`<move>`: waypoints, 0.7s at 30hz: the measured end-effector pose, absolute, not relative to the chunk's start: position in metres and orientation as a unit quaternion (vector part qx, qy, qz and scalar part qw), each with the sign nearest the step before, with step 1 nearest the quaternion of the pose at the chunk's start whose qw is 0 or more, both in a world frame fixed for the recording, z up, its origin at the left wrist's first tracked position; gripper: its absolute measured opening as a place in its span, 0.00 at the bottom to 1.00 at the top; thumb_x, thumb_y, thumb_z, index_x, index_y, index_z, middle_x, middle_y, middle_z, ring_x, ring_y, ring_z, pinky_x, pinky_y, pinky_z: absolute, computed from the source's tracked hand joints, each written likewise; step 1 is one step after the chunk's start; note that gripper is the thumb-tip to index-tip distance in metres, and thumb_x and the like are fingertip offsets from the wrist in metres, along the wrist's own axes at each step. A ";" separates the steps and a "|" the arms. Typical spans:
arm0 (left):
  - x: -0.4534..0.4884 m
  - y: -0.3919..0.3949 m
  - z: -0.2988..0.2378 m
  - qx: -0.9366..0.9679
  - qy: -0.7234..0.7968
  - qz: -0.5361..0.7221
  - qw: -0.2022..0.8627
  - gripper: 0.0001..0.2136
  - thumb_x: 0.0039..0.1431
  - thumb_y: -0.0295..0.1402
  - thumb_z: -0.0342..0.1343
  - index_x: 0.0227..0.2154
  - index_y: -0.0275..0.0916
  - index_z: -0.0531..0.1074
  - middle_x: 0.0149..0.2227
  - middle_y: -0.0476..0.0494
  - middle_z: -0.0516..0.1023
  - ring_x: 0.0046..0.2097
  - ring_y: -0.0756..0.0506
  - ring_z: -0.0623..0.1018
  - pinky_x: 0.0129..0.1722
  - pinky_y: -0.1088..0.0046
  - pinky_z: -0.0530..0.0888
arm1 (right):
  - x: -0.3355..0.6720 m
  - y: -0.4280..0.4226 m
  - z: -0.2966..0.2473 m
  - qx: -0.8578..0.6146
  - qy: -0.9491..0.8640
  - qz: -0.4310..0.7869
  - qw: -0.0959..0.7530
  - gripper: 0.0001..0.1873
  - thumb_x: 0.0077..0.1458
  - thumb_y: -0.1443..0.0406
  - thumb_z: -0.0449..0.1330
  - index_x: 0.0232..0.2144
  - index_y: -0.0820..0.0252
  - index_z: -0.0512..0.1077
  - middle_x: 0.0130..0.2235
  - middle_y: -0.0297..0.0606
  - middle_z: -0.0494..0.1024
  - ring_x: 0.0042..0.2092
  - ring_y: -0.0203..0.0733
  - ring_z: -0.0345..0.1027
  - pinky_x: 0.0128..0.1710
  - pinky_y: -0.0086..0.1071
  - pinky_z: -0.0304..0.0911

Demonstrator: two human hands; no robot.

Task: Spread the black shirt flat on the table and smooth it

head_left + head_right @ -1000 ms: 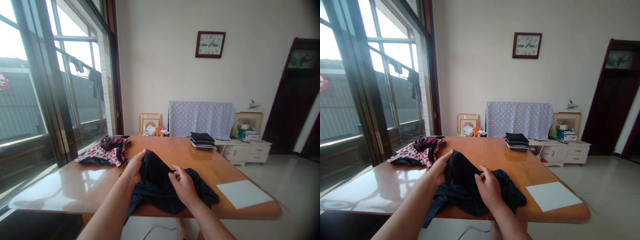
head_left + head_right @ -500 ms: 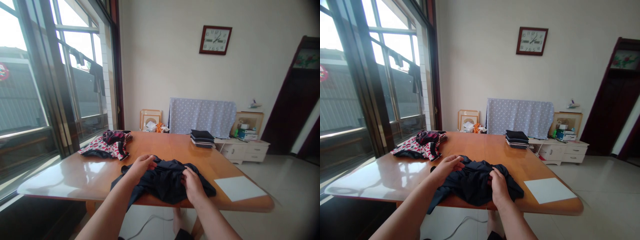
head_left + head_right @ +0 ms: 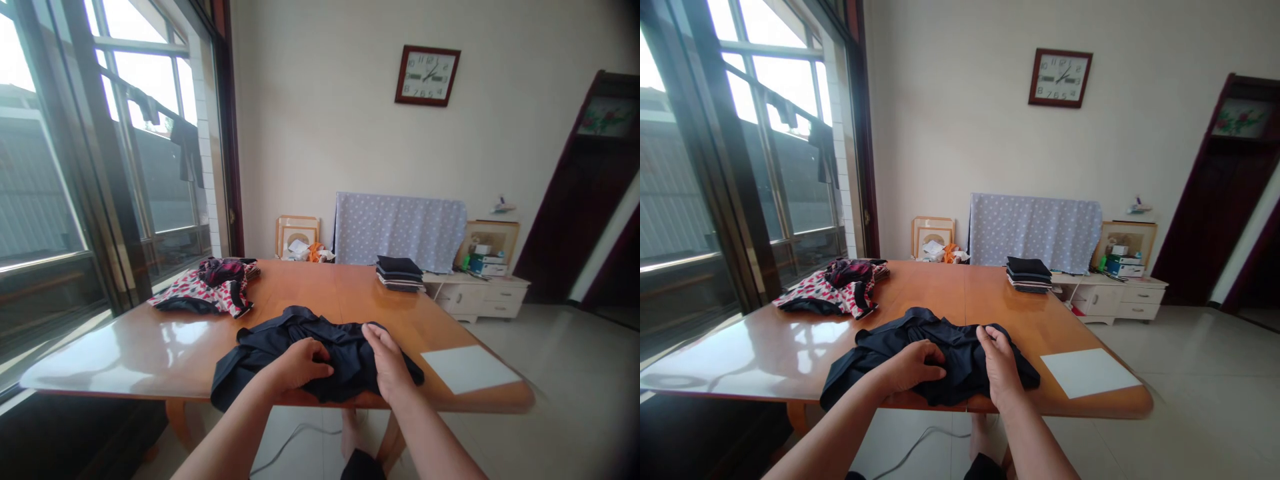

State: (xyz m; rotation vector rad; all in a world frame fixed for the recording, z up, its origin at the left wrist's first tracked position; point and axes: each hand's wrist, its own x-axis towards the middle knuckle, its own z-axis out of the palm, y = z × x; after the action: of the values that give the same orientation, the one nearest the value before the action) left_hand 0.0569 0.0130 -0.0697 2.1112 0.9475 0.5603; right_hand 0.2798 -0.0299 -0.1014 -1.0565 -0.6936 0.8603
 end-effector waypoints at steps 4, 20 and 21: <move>0.055 0.017 -0.078 0.825 0.378 0.200 0.370 0.09 0.47 0.34 0.60 0.33 0.39 0.77 0.34 0.46 0.78 0.36 0.45 0.75 0.33 0.73 0.68 | 0.290 -0.033 -0.105 -0.549 -0.336 0.350 0.680 0.30 0.41 0.62 0.68 0.51 0.57 0.74 0.40 0.36 0.81 0.44 0.45 0.74 0.47 0.34 0.65; 0.061 0.014 -0.072 0.804 0.383 0.241 0.385 0.14 0.49 0.40 0.62 0.38 0.39 0.77 0.27 0.51 0.71 0.29 0.48 0.68 0.28 0.74 0.61 | 0.306 -0.034 -0.104 -0.427 -0.238 0.472 0.733 0.28 0.41 0.65 0.65 0.49 0.56 0.74 0.34 0.34 0.81 0.32 0.40 0.73 0.28 0.29 0.66; 0.061 0.014 -0.071 0.801 0.380 0.243 0.393 0.12 0.49 0.39 0.62 0.35 0.38 0.77 0.27 0.51 0.71 0.29 0.49 0.68 0.28 0.74 0.61 | 0.306 -0.033 -0.104 -0.424 -0.236 0.473 0.735 0.28 0.41 0.65 0.65 0.48 0.56 0.74 0.34 0.34 0.81 0.32 0.39 0.73 0.27 0.28 0.66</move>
State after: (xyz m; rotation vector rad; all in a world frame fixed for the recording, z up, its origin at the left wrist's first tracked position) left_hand 0.0612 0.0141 -0.0714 2.0338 0.9654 0.6161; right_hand 0.3064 -0.0332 -0.1036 -0.9320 -0.5185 1.0391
